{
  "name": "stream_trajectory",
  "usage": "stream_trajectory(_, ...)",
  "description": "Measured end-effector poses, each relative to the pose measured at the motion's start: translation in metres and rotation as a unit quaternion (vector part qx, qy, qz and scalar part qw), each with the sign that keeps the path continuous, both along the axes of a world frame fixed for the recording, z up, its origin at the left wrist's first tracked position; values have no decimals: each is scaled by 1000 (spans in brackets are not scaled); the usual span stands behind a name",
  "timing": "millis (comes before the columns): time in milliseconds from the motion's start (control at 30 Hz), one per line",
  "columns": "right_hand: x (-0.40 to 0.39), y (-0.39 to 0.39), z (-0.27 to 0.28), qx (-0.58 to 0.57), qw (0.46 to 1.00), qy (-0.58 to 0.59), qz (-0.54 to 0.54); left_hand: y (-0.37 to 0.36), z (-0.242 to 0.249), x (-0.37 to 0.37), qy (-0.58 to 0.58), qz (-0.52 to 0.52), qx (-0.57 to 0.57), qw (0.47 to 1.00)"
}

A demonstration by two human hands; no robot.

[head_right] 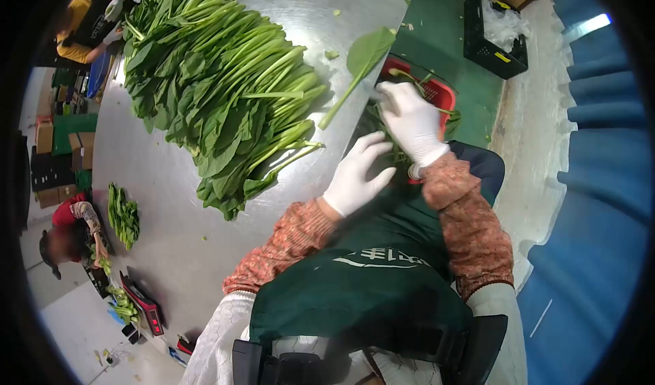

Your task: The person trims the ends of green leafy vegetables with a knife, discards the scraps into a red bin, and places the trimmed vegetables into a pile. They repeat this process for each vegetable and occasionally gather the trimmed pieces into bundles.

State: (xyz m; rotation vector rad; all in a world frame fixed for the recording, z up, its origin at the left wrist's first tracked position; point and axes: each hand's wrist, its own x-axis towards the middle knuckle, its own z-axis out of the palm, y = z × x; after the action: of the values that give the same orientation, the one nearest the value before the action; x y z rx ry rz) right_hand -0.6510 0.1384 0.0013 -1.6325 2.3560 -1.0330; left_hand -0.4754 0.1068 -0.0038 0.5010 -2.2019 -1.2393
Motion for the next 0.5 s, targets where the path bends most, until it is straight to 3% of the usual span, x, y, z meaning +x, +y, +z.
stream_trajectory(33,14,-12,1,-25,997,-32,60,-1,-1,10,-29,-21,18,999)
stream_trajectory(100,49,-40,-11,30,986,-26,163,-2,-7,39,-90,-59,53,993)
stream_trajectory(267,91,-84,-38,110,973,-25,200,-7,7,101,-148,33,10,988)
stream_trajectory(300,89,-84,-37,76,977,-50,190,-10,13,107,-147,67,6,987)
stream_trajectory(367,83,-79,-21,132,945,-221,202,-16,19,113,-97,176,-66,977)
stream_trajectory(433,86,-65,0,26,945,-234,228,-26,42,103,-91,250,-207,941)
stream_trajectory(500,86,-56,24,35,948,-208,239,-41,54,93,-101,231,-277,927)
